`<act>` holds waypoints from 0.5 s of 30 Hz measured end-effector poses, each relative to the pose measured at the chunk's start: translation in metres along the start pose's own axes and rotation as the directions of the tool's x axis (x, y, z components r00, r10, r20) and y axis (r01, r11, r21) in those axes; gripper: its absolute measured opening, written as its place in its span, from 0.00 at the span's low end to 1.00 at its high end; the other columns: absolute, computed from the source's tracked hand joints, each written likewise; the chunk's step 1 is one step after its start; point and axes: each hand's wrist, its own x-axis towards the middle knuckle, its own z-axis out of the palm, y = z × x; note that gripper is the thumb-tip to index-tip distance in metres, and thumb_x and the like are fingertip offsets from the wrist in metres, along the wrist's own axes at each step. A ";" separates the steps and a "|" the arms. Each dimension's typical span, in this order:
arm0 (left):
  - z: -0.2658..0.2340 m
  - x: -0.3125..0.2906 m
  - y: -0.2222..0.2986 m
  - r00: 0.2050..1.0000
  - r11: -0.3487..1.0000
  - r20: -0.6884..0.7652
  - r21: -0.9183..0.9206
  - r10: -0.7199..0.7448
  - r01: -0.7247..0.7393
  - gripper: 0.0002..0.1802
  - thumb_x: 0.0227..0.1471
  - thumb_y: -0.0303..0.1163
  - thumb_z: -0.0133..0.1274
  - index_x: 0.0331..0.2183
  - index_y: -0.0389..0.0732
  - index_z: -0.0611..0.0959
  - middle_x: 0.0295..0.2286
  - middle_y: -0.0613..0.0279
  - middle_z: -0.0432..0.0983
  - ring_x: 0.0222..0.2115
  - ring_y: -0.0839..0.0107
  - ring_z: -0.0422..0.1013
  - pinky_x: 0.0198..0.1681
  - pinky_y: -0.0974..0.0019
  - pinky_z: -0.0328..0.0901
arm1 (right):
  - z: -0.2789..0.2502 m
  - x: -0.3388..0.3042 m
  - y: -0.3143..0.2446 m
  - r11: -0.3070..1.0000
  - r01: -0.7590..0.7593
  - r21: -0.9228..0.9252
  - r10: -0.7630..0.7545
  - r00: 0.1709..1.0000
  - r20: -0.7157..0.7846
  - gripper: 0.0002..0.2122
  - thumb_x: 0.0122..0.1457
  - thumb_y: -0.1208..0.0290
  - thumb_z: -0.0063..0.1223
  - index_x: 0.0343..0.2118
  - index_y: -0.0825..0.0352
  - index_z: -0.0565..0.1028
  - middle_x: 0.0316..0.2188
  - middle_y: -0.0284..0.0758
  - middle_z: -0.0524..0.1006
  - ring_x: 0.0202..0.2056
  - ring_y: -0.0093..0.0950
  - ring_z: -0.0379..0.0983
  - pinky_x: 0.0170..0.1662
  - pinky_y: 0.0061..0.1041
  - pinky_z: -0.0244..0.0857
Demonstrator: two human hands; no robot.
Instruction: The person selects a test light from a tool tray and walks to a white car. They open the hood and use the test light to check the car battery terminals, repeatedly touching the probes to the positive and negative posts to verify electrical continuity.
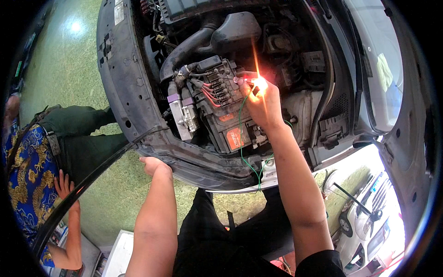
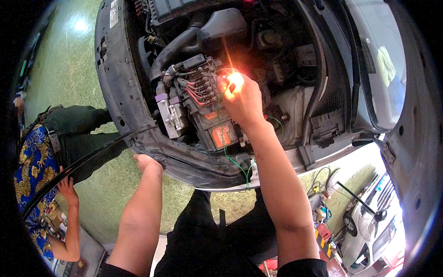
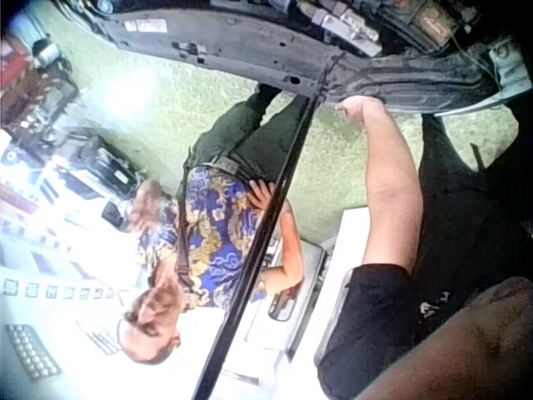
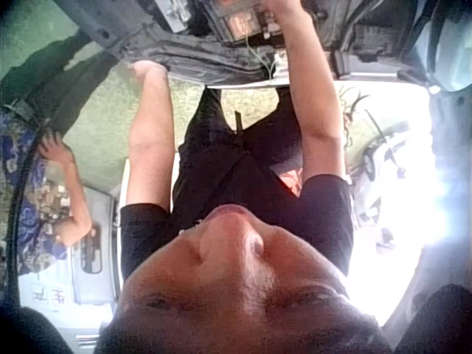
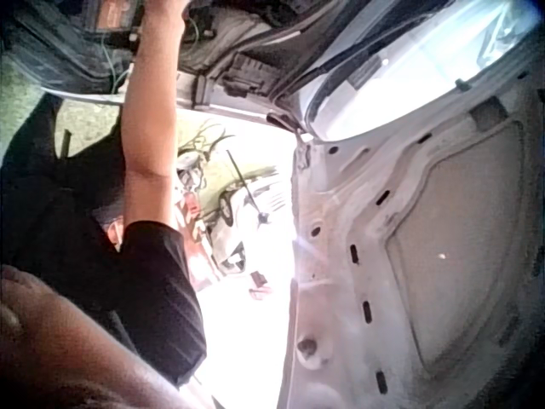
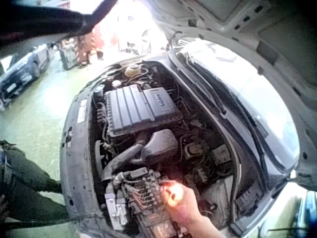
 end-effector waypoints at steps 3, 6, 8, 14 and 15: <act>-0.001 -0.005 0.002 1.000 1.000 0.002 -0.003 -0.004 0.004 0.44 0.68 0.60 0.36 0.57 0.23 0.76 0.57 0.36 0.74 0.57 0.41 0.72 0.62 0.48 0.64 | 0.000 0.000 0.000 0.996 0.013 -0.083 -0.012 1.000 0.015 0.12 0.69 0.66 0.57 0.48 0.68 0.82 0.32 0.38 0.85 0.30 0.20 0.75 0.35 0.25 0.70; 0.002 0.005 -0.003 1.000 0.999 -0.001 -0.044 0.005 -0.005 0.45 0.68 0.60 0.36 0.57 0.23 0.75 0.57 0.36 0.74 0.57 0.40 0.72 0.63 0.48 0.64 | -0.001 0.000 -0.002 0.996 -0.012 -0.088 0.013 1.000 0.018 0.13 0.68 0.66 0.58 0.48 0.69 0.82 0.31 0.37 0.85 0.30 0.20 0.75 0.35 0.25 0.70; 0.004 0.012 -0.005 1.000 0.999 -0.005 -0.047 0.010 -0.010 0.45 0.68 0.61 0.36 0.57 0.23 0.75 0.57 0.36 0.74 0.57 0.40 0.72 0.63 0.48 0.64 | -0.001 0.000 -0.003 0.999 -0.005 -0.049 0.006 1.000 0.008 0.13 0.68 0.66 0.59 0.47 0.69 0.82 0.31 0.37 0.85 0.31 0.20 0.76 0.37 0.24 0.71; 0.005 0.015 -0.007 1.000 1.000 -0.011 0.003 0.018 -0.018 0.45 0.68 0.62 0.36 0.57 0.23 0.76 0.57 0.35 0.74 0.58 0.40 0.71 0.64 0.48 0.63 | -0.008 0.002 -0.003 1.000 -0.025 0.013 0.025 1.000 0.018 0.13 0.64 0.63 0.59 0.44 0.66 0.83 0.35 0.47 0.84 0.39 0.46 0.83 0.43 0.35 0.74; 0.005 0.012 -0.006 1.000 1.000 -0.019 0.009 0.020 -0.020 0.45 0.68 0.62 0.36 0.57 0.23 0.76 0.57 0.35 0.74 0.58 0.40 0.71 0.64 0.48 0.63 | -0.008 0.002 -0.003 1.000 -0.022 0.013 0.022 1.000 0.020 0.13 0.64 0.63 0.59 0.43 0.66 0.83 0.35 0.48 0.84 0.40 0.47 0.82 0.43 0.35 0.74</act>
